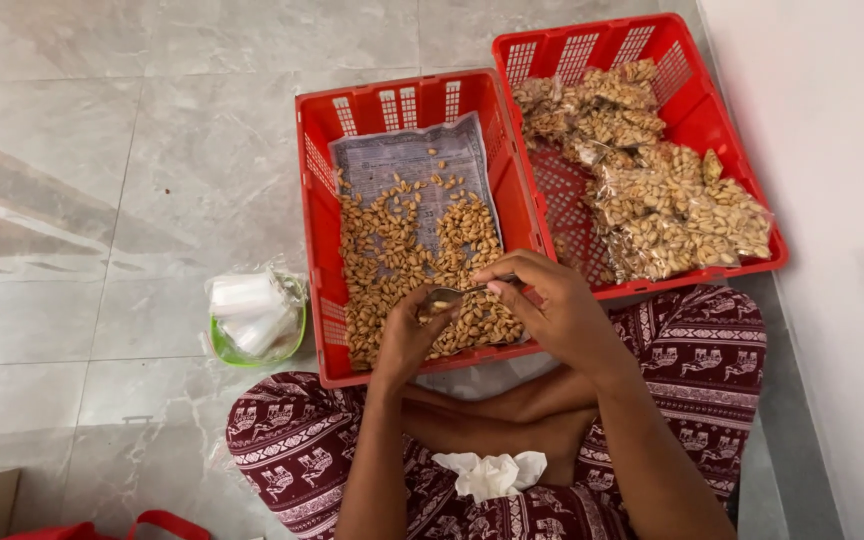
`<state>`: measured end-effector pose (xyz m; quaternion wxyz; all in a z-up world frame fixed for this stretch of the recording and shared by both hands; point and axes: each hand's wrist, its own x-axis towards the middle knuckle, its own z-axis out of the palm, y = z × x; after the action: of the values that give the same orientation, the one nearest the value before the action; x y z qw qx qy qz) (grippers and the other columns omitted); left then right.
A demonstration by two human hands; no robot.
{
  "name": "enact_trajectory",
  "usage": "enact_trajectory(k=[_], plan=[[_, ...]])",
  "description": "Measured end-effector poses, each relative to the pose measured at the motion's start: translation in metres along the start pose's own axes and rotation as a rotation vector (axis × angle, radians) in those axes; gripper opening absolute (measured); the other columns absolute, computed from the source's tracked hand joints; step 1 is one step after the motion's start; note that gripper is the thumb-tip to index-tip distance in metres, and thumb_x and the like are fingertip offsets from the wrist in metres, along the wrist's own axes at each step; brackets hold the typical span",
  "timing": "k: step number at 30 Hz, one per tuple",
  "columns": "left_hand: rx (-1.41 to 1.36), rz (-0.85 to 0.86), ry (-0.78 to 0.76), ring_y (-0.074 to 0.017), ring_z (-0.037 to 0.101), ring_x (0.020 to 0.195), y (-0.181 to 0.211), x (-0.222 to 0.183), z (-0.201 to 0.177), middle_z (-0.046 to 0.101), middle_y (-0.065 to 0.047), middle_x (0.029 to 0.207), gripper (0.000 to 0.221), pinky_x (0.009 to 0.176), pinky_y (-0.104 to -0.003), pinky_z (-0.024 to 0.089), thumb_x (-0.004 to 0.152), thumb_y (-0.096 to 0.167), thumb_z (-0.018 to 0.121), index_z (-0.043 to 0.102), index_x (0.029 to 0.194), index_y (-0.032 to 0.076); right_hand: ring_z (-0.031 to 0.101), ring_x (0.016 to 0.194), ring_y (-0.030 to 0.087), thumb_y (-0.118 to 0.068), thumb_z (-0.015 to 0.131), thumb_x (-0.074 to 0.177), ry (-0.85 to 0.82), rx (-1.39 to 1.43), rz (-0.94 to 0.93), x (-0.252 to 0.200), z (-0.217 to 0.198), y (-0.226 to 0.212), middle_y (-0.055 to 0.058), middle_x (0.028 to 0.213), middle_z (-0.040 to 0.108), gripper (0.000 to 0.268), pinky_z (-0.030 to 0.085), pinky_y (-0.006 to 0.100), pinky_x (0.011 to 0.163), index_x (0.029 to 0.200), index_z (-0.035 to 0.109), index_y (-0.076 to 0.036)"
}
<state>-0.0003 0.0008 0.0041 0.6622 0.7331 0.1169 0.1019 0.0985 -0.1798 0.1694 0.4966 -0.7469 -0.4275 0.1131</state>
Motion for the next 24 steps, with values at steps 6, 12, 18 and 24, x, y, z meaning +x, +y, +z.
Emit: enact_trajectory(k=[6,12,18,24], plan=[[0.003,-0.063,0.017,-0.0412,0.073,0.114,0.000,-0.001,0.003,0.078,-0.024,0.111,0.033,0.097,-0.059,0.058,0.097,0.009,0.079,0.070,0.128,0.001,0.071,0.084,0.027,-0.008,0.059,0.103,0.023,0.005,0.002,-0.002,-0.003,0.006,0.012,0.098,0.075,0.017,0.056,0.042,0.077,0.110,0.074,-0.006],[0.055,-0.053,0.020,-0.0449,0.075,0.104,0.010,-0.002,0.007,0.075,-0.029,0.110,0.032,0.085,-0.057,0.058,0.099,0.009,0.077,0.068,0.128,-0.003,0.073,0.089,0.029,-0.008,0.062,0.102,0.107,0.010,-0.010,-0.007,-0.008,0.010,0.015,0.094,0.074,0.015,0.056,0.044,0.082,0.106,0.074,-0.002],[0.075,-0.075,0.015,-0.0337,0.075,0.099,-0.004,-0.001,0.003,0.077,-0.025,0.111,0.027,0.080,-0.051,0.057,0.102,0.008,0.073,0.069,0.128,0.004,0.073,0.092,0.026,-0.006,0.062,0.102,0.206,-0.006,-0.036,-0.009,-0.015,0.021,0.012,0.096,0.074,0.015,0.056,0.040,0.084,0.107,0.075,-0.002],[0.011,-0.105,0.009,-0.0420,0.075,0.107,0.004,0.001,-0.001,0.075,-0.027,0.114,0.025,0.087,-0.054,0.059,0.104,0.009,0.071,0.068,0.128,0.004,0.074,0.092,0.030,-0.004,0.061,0.102,0.200,-0.010,0.006,-0.012,-0.016,0.034,0.016,0.093,0.074,0.016,0.056,0.042,0.083,0.110,0.074,0.001]])
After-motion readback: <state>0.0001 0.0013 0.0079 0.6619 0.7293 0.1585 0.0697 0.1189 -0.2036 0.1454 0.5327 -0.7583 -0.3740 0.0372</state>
